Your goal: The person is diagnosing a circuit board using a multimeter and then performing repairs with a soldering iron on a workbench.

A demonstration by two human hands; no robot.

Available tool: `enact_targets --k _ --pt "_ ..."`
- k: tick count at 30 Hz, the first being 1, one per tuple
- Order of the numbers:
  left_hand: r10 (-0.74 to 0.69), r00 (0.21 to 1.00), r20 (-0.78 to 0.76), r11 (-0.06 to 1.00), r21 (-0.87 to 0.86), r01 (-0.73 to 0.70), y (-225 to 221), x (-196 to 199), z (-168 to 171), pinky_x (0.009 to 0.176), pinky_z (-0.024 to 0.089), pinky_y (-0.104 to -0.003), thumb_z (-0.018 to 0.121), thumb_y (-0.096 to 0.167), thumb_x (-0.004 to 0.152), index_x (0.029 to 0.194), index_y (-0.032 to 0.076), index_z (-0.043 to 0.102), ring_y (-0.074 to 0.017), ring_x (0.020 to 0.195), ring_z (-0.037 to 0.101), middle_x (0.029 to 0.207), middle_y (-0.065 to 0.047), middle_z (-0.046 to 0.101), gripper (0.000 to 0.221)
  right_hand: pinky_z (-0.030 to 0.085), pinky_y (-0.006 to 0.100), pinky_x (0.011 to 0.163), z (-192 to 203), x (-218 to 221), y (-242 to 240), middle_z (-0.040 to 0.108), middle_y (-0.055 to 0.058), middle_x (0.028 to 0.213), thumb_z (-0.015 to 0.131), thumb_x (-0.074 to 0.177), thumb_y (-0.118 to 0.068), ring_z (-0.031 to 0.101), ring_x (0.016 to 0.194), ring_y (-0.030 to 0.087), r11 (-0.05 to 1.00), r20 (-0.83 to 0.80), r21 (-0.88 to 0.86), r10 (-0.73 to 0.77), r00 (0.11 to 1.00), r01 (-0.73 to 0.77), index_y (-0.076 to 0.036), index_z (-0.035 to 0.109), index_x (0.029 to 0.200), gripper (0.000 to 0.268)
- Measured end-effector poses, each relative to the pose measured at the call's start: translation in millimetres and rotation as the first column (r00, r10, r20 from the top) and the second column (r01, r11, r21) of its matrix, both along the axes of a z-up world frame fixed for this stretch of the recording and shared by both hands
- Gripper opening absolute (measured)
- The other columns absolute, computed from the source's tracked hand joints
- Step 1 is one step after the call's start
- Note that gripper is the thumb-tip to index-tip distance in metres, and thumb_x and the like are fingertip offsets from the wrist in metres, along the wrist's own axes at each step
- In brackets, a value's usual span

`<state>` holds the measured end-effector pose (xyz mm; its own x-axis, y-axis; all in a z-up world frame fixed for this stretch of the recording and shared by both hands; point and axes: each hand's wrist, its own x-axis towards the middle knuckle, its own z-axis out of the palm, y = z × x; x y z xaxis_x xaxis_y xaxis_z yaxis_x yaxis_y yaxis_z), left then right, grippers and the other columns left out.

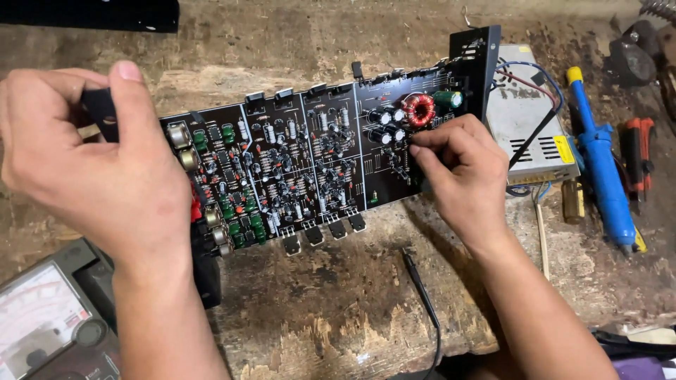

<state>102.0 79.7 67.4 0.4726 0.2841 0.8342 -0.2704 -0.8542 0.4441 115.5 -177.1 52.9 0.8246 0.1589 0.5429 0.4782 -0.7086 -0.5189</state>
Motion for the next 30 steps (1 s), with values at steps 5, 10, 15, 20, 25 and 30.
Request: enact_targets --k 5,10,15,20,25,30 --pt "0.000 1.000 0.001 1.000 0.000 0.000 0.1 -0.2 -0.1 0.067 0.036 -0.037 0.066 -0.006 0.096 0.082 -0.006 0.046 -0.0273 0.075 0.046 0.078 -0.015 0.048 0.024 0.033 0.020 0.049 0.5 0.7 -0.3 0.052 0.008 0.076 0.065 0.075 0.004 0.041 0.061 0.011 1.000 -0.006 -0.006 -0.018 1.000 0.018 -0.002 0.058 0.076 0.009" --pt "-0.001 1.000 -0.001 1.000 0.000 0.001 0.5 -0.3 -0.7 0.067 0.036 -0.037 0.065 -0.005 0.096 0.082 -0.005 0.046 -0.0271 0.075 0.047 0.078 -0.014 0.049 0.024 0.033 0.020 0.049 0.5 0.5 1.0 0.052 0.008 0.076 0.064 0.075 0.005 0.041 0.060 0.011 1.000 -0.006 0.001 -0.019 1.000 0.019 -0.001 0.058 0.077 0.009" --pt "0.017 1.000 0.004 1.000 0.004 -0.017 0.5 -1.3 -1.6 0.062 0.033 -0.036 0.065 -0.003 0.097 0.080 -0.005 0.045 -0.0260 0.072 0.044 0.077 -0.013 0.049 0.026 0.034 0.020 0.051 0.0 2.0 1.9 0.052 0.007 0.077 0.063 0.076 0.003 0.042 0.063 0.012 1.000 -0.016 -0.010 -0.029 0.999 0.029 -0.002 0.058 0.076 0.008" --pt "0.021 1.000 0.022 1.000 0.009 -0.022 1.9 0.2 -3.6 0.064 0.034 -0.036 0.065 -0.002 0.097 0.078 -0.004 0.045 -0.0256 0.072 0.046 0.077 -0.013 0.049 0.027 0.033 0.019 0.049 0.0 0.9 0.8 0.052 0.007 0.078 0.063 0.076 0.003 0.041 0.061 0.010 1.000 -0.044 -0.006 -0.019 0.999 0.019 -0.003 0.057 0.076 0.008" --pt "0.034 0.999 0.010 0.999 -0.009 -0.033 1.2 -0.3 -2.9 0.063 0.034 -0.035 0.066 -0.005 0.095 0.077 -0.004 0.045 -0.0245 0.072 0.046 0.076 -0.013 0.049 0.028 0.034 0.019 0.049 0.6 1.6 1.4 0.052 0.008 0.077 0.063 0.076 0.003 0.042 0.062 0.011 1.000 -0.043 0.007 -0.008 0.999 0.008 -0.002 0.058 0.076 0.008" --pt "0.006 1.000 0.025 1.000 -0.012 -0.005 1.2 -0.6 -2.5 0.065 0.035 -0.036 0.065 -0.003 0.097 0.076 -0.004 0.043 -0.0255 0.072 0.044 0.075 -0.013 0.047 0.030 0.035 0.019 0.050 1.0 1.1 2.5 0.052 0.007 0.077 0.064 0.075 0.004 0.043 0.062 0.011 0.999 -0.057 0.010 -0.030 0.998 0.031 -0.002 0.058 0.075 0.009"
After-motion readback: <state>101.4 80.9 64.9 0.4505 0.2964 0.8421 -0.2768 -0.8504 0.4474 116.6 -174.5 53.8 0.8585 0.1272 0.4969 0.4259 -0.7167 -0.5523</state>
